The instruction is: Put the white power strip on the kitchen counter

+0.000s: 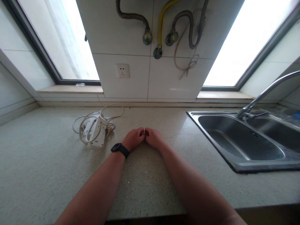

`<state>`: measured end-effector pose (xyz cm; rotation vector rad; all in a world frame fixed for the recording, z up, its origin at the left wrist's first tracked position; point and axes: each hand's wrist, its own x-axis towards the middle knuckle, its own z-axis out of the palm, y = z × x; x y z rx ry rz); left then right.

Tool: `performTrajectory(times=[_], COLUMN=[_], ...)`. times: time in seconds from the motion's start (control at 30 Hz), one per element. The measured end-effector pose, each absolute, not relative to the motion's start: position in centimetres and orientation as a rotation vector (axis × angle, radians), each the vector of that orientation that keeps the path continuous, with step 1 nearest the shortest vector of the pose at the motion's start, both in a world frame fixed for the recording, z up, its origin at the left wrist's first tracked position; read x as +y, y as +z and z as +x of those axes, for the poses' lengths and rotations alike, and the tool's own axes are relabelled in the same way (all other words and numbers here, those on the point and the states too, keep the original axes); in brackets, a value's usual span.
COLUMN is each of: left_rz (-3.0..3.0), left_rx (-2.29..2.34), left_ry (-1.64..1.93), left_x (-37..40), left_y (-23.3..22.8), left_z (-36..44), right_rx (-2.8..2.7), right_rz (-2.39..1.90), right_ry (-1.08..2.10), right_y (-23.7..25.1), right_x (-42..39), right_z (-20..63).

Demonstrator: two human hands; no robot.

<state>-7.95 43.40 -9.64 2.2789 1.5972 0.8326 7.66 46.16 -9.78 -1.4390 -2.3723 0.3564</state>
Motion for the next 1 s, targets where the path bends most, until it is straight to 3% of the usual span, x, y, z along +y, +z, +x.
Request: performTrajectory(times=[1.0], left_rz=[2.288], left_rx=[1.629], left_ry=[0.8], left_x=[43.25], left_y=[-9.55], left_z=[-7.79], right_rx=[-2.386], right_rz=[-1.434], right_ry=[0.383], right_y=[-9.66], right_x=[46.07], right_z=[7.61])
